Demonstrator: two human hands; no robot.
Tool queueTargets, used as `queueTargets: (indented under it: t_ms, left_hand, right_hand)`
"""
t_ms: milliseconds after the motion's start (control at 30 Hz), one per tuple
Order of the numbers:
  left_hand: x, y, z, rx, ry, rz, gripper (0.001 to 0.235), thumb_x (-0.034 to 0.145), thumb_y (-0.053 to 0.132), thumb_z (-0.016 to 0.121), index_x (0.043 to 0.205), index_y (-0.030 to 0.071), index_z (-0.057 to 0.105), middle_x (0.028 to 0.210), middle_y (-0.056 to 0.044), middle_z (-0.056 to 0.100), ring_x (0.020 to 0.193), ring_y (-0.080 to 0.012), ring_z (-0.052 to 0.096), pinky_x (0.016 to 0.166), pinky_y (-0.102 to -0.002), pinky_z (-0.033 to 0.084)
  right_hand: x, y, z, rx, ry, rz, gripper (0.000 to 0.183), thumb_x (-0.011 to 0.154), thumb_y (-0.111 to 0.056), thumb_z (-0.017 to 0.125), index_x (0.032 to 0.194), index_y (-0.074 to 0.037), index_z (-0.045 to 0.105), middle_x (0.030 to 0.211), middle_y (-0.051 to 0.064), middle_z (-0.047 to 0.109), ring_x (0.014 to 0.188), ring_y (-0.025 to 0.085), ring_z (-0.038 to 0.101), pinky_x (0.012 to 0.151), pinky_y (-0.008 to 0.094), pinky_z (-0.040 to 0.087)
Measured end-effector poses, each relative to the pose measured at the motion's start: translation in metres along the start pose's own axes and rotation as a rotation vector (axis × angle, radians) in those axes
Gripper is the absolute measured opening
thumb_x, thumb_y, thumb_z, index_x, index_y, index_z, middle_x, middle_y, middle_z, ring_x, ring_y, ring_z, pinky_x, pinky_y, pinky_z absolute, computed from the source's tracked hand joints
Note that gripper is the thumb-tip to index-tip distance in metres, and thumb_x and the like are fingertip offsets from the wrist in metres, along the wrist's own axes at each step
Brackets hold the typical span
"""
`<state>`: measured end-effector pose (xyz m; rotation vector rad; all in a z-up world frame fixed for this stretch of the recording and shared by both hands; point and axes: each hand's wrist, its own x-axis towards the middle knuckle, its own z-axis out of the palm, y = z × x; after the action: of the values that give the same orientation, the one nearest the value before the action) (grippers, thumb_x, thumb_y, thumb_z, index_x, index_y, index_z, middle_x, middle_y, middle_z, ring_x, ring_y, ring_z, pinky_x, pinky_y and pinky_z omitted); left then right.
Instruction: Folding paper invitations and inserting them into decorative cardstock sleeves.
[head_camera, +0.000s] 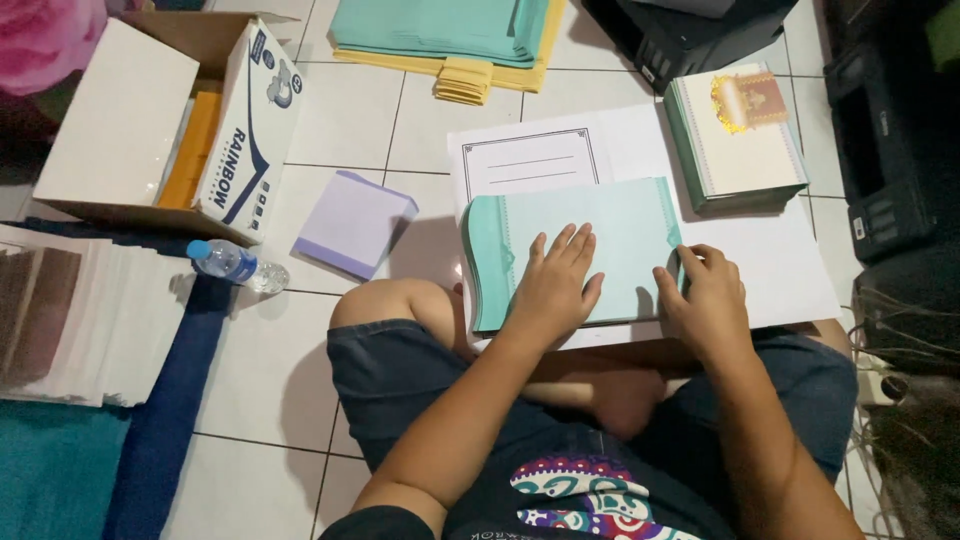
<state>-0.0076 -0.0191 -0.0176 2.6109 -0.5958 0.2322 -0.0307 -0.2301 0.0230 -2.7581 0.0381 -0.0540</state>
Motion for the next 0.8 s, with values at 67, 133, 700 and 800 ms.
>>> queueTargets:
  t_ms: [67, 133, 700, 800]
  left_hand:
    - [0.001, -0.002, 0.002, 0.002, 0.010, 0.001, 0.057, 0.102, 0.038, 0.048, 0.146, 0.003, 0.052, 0.154, -0.016, 0.050, 0.147, -0.0290, 0.041, 0.122, -0.058, 0.022]
    - [0.001, -0.002, 0.003, 0.002, 0.016, 0.003, 0.056, 0.101, 0.037, 0.049, 0.146, 0.004, 0.053, 0.154, -0.015, 0.050, 0.147, -0.0287, 0.042, 0.122, -0.058, 0.023]
    - [0.002, -0.002, -0.001, -0.055, 0.025, -0.019, 0.054, 0.100, 0.038, 0.053, 0.141, 0.004, 0.057, 0.151, -0.017, 0.052, 0.146, -0.0302, 0.044, 0.121, -0.058, 0.027]
    - [0.002, -0.002, -0.002, -0.069, 0.014, -0.017, 0.053, 0.100, 0.036, 0.054, 0.141, 0.003, 0.057, 0.151, -0.018, 0.053, 0.145, -0.0313, 0.044, 0.121, -0.058, 0.026]
  right_hand:
    - [-0.001, -0.008, -0.002, 0.008, 0.007, 0.013, 0.056, 0.106, -0.039, 0.058, 0.141, 0.004, 0.062, 0.134, 0.030, 0.060, 0.125, 0.046, 0.057, 0.099, 0.055, 0.046]
    - [-0.002, -0.012, -0.005, 0.016, 0.012, 0.032, 0.056, 0.105, -0.037, 0.060, 0.141, 0.005, 0.061, 0.132, 0.031, 0.060, 0.123, 0.046, 0.058, 0.098, 0.055, 0.048]
    - [-0.015, -0.031, -0.025, 0.093, 0.222, -0.092, 0.043, 0.096, 0.009, 0.061, 0.138, 0.010, 0.062, 0.100, 0.021, 0.060, 0.086, 0.040, 0.068, 0.065, 0.047, 0.061]
    - [-0.015, -0.025, -0.014, -0.073, 0.266, -0.120, 0.043, 0.094, 0.009, 0.063, 0.138, 0.007, 0.065, 0.097, 0.018, 0.061, 0.083, 0.036, 0.069, 0.062, 0.045, 0.062]
